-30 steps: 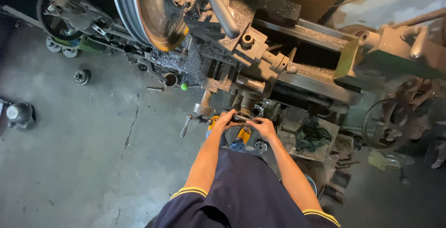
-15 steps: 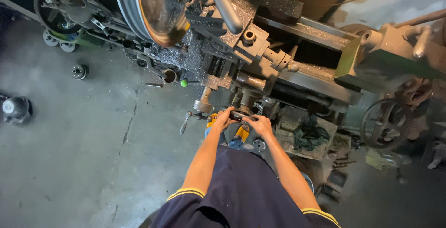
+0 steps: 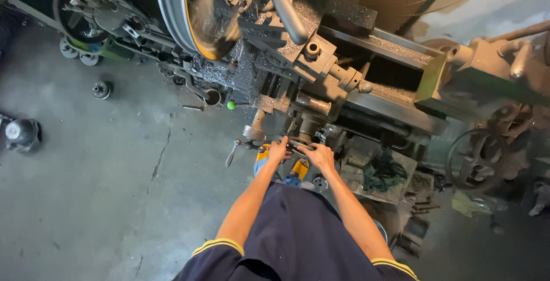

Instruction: The person operates a metal lathe, using both hands to turn the handwheels and levers to control the cutting tool's position against a rotating metal workpiece. The person adjusts the tool rest and makes fine movements to shape the metal part.

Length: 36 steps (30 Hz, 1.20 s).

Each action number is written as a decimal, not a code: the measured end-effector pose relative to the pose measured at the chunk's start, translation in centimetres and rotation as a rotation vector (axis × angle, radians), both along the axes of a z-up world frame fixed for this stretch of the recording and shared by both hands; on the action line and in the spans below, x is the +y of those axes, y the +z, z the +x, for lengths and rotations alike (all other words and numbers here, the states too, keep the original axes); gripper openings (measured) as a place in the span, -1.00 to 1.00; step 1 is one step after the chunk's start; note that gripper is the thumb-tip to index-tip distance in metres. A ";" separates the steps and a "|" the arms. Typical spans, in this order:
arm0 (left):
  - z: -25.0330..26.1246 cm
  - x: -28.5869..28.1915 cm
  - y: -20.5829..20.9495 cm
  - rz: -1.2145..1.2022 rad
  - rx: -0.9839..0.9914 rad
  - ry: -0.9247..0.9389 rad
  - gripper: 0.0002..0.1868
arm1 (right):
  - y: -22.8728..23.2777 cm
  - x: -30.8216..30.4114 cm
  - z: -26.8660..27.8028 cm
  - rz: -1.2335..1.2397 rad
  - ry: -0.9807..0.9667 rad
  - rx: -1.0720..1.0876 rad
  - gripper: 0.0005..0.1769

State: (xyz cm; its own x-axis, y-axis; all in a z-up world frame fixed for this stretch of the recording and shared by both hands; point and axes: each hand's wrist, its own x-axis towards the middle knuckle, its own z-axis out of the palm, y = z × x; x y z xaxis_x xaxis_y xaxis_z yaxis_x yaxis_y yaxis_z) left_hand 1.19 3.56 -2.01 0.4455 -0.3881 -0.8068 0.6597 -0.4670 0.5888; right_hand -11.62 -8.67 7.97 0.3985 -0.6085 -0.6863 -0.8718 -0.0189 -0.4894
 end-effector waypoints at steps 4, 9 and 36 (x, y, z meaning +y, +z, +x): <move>-0.7 0.7 6.0 0.197 -0.448 -0.465 -0.39 | -0.7 0.0 -0.3 -0.014 0.001 0.007 -0.25; 6.2 5.3 17.6 0.198 -1.527 -0.483 -0.34 | -1.1 0.2 -1.0 0.007 0.007 -0.008 -0.13; 5.8 9.1 4.4 0.143 -0.248 -0.597 -0.73 | -2.8 -0.8 -1.0 0.041 -0.020 0.061 -0.39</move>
